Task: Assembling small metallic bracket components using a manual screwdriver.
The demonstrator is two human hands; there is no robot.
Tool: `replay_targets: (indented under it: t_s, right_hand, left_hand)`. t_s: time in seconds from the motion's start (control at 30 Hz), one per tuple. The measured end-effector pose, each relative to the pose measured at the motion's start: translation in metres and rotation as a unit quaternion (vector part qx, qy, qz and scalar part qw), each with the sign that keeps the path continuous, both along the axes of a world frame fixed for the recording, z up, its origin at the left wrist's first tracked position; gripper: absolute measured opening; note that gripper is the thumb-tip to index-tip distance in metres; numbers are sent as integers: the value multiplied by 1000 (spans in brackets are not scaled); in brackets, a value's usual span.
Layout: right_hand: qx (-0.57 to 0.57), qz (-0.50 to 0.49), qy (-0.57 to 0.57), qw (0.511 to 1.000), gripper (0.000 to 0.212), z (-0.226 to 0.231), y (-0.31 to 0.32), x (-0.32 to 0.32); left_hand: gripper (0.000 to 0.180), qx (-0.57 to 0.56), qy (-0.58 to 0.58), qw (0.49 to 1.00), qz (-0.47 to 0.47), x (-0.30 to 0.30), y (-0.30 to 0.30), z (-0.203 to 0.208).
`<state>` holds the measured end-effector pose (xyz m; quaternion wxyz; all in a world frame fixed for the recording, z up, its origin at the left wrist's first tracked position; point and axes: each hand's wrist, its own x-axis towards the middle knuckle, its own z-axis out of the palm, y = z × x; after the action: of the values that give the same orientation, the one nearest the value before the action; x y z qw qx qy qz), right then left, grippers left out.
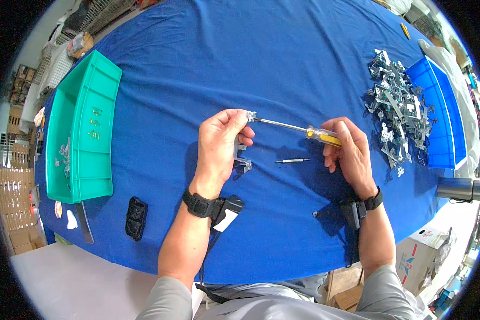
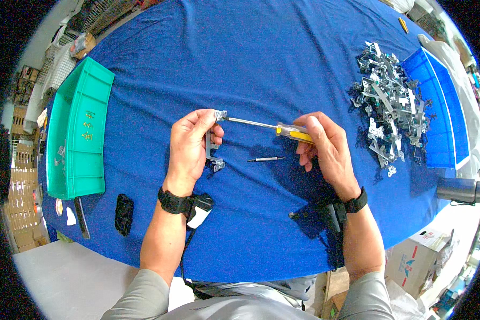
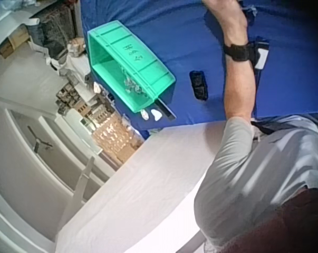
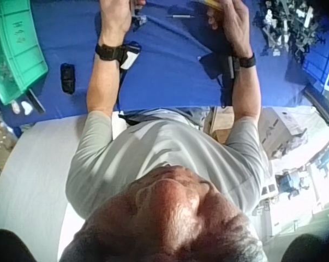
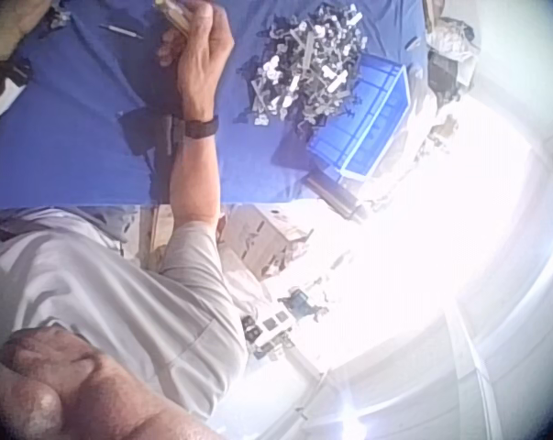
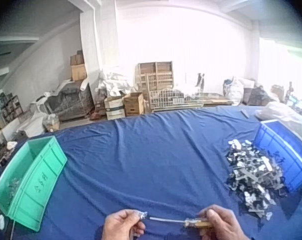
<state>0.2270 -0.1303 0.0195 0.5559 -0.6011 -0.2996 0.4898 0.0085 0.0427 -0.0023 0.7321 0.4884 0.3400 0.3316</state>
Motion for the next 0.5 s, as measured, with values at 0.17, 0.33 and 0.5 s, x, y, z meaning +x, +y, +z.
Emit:
replay_targets:
  t_s: [0.17, 0.33, 0.5]
  right_hand:
    - [106, -60, -70, 990, 30, -9, 9, -8]
    - [44, -44, -39, 997, 32, 0, 8, -12]
    - [28, -31, 7, 999, 33, 1, 4, -5]
  left_hand:
    - [16, 0, -3, 1000, -2, 1, -1, 2]
    - [16, -3, 1, 1000, 2, 0, -1, 2]
    - [16, -6, -5, 1000, 3, 1, -1, 3]
